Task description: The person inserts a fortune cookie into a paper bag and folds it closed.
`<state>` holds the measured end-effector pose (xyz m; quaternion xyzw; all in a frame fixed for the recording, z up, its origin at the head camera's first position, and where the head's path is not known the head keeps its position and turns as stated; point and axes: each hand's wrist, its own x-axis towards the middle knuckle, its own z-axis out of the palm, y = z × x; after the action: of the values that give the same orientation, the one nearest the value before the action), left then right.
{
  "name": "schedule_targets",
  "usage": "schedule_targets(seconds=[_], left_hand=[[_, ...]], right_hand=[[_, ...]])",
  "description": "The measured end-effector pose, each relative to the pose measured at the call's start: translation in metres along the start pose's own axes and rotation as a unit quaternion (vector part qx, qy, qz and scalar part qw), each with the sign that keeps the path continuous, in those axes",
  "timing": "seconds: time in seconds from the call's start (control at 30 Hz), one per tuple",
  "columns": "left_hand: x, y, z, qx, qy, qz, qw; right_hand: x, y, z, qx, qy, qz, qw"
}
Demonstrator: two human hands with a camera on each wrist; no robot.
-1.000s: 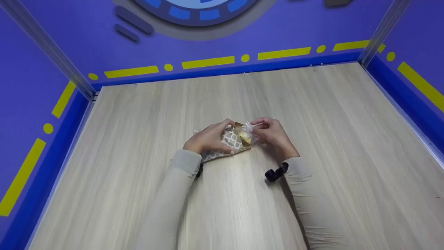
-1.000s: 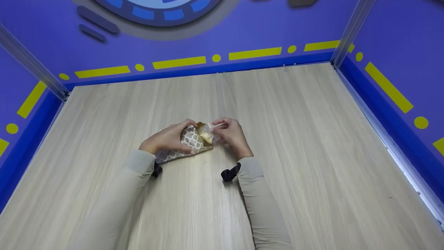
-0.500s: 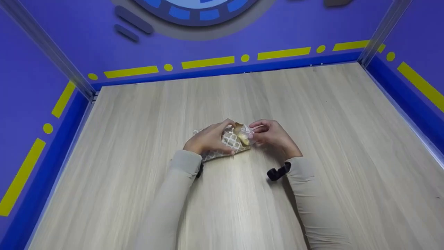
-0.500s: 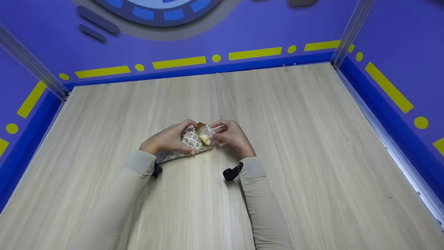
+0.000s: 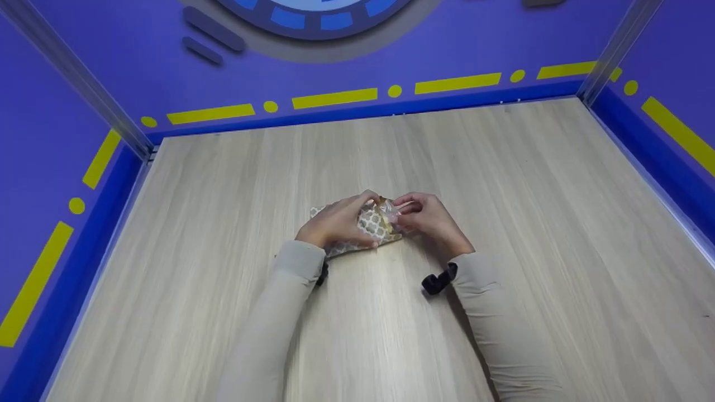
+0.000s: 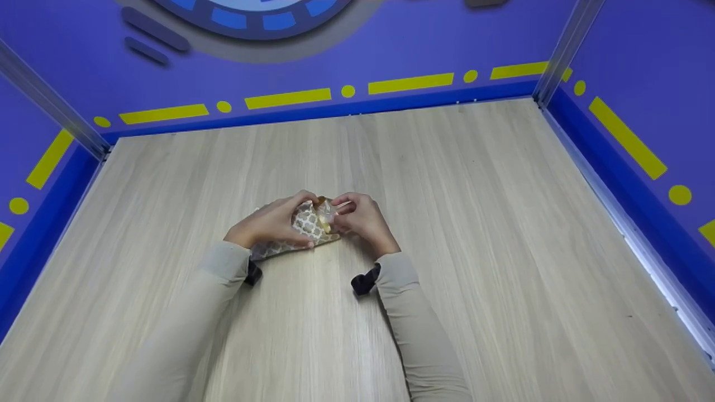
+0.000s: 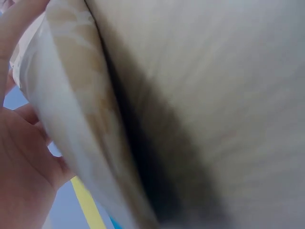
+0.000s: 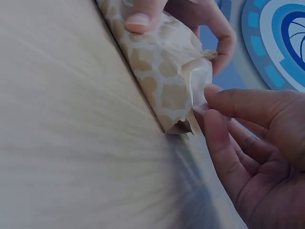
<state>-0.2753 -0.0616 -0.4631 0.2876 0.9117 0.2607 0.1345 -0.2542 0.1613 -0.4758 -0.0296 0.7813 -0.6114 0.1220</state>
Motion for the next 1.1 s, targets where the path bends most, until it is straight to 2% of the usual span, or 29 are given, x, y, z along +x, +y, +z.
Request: schedule_targets(seconds=[0.2, 0.47, 0.6, 0.77, 0.87, 1.1], left_hand=[[0.000, 0.001, 0.000, 0.004, 0.000, 0.004, 1.0000], [0.001, 0.001, 0.000, -0.013, -0.008, 0.009, 0.9998], [0.000, 0.002, 0.000, -0.014, -0.008, 0.004, 0.9999], [0.001, 0.002, 0.001, -0.011, -0.005, 0.001, 0.9999], [0.001, 0.002, 0.001, -0.010, -0.006, -0.003, 0.9999], [0.001, 0.003, -0.001, -0.012, -0.007, -0.005, 0.9999]], right_hand=[[0.000, 0.000, 0.006, -0.006, -0.006, -0.008, 0.9999], [-0.003, 0.001, -0.004, 0.007, -0.031, -0.010, 0.9994], [-0.004, 0.002, -0.010, 0.042, -0.050, 0.007, 0.9978], [-0.004, 0.002, -0.014, 0.084, -0.047, 0.023, 0.9951], [-0.004, 0.001, -0.017, 0.092, -0.049, 0.028, 0.9942], [-0.005, -0.003, -0.020, 0.088, -0.110, 0.020, 0.9898]])
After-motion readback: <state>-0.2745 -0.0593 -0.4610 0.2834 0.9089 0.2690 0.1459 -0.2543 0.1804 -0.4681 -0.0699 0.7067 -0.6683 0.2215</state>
